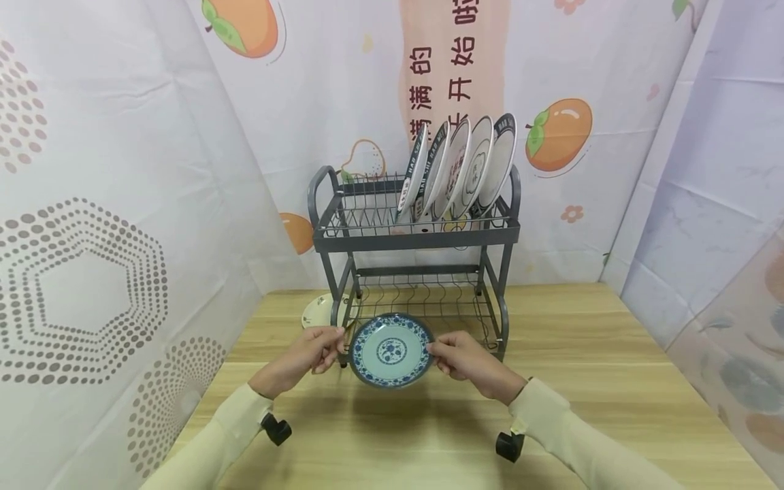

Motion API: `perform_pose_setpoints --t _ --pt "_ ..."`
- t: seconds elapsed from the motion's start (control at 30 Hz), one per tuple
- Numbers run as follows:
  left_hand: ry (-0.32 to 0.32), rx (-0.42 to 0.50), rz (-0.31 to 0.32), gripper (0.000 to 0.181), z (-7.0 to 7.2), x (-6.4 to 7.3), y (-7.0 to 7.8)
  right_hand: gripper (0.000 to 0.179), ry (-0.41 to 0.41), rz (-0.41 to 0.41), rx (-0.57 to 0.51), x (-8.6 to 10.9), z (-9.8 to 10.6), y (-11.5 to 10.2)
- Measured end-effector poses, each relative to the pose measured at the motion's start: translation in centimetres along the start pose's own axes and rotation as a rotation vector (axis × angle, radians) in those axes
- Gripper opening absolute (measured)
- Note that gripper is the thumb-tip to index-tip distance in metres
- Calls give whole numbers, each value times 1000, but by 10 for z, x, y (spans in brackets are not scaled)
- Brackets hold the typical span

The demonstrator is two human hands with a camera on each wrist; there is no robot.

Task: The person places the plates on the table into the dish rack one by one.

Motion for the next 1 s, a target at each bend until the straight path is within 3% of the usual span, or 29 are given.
perform_pose_setpoints --t 0.13,0.3,0.53,0.77,1.0 --pt "104 25 -27 49 13 -8 8 32 -1 -1 2 2 4 1" --pt "189 56 -86 45 23 -21 24 30 7 -4 -12 6 7 0" --pt "292 158 -224 45 33 -36 56 31 17 -16 -11 8 9 -2" --pt "302 172 -306 52 37 -55 88 30 29 -10 -13 10 13 -2" --pt "318 129 -335 56 36 -66 106 30 21 1 -16 13 14 -2"
Point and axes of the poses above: each hand's wrist, its own x-axis away from the middle knuckle, its own z-axis out of the back of the hand, y = z × x, the point moved 3 cm from there along -x, towards the middle knuckle, and after that the axes turned 13 degrees about -z, right-handed, at the moved point
